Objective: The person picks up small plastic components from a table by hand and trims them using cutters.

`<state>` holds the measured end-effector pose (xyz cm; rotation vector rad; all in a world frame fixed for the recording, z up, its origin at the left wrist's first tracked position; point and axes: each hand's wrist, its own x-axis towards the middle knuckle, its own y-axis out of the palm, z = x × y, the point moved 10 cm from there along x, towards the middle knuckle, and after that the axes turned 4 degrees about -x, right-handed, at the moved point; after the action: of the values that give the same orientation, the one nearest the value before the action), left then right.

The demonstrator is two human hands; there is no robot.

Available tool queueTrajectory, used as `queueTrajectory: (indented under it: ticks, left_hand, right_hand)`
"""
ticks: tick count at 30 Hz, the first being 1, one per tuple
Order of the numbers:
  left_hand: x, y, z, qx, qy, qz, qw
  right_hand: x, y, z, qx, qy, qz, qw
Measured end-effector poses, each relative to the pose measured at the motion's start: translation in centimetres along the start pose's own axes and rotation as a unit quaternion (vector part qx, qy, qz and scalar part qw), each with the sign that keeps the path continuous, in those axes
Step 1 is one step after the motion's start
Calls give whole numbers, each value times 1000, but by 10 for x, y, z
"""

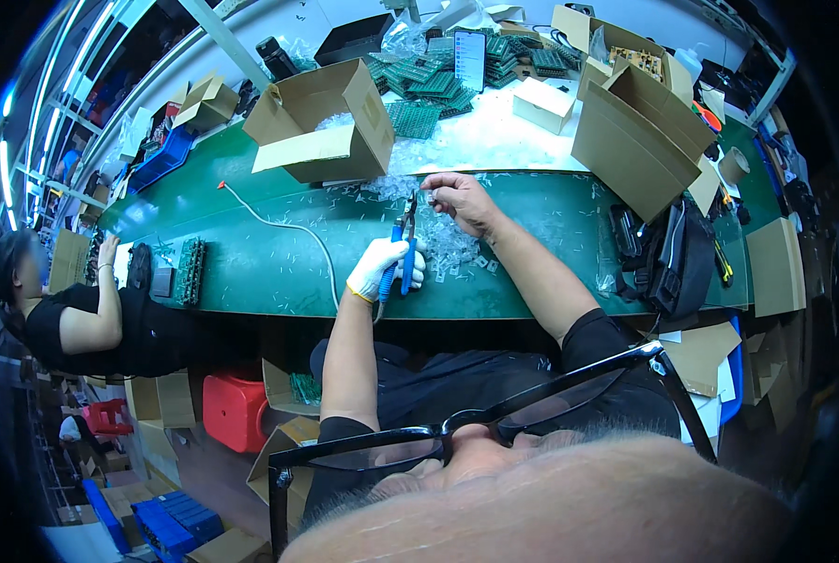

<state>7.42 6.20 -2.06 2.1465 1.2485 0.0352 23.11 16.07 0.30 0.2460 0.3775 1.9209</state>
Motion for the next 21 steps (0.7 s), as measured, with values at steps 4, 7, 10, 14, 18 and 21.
queueTrajectory:
  ticks: [4, 7, 10, 14, 18, 21]
  left_hand:
    - [0, -1, 1, 8, -6, -1, 1000]
    - [-2, 0, 1, 6, -8, -4, 1000]
    - [-3, 1, 0, -1, -9, -2, 1000]
    - [2, -5, 5, -19, -14, 3, 1000]
    - [0, -1, 2, -11, 2, 3, 1000]
    - [-2, 3, 1, -15, -5, 4, 1000]
  right_hand:
    - [-3, 8, -1, 77, 20, 5, 997]
    - [-6, 12, 4, 132, 16, 2, 991]
    - [-6, 12, 8, 139, 12, 2, 990]
    - [1, 0, 4, 85, 10, -1, 996]
    - [1, -3, -2, 61, 11, -7, 998]
    - [1, 0, -5, 46, 16, -6, 999]
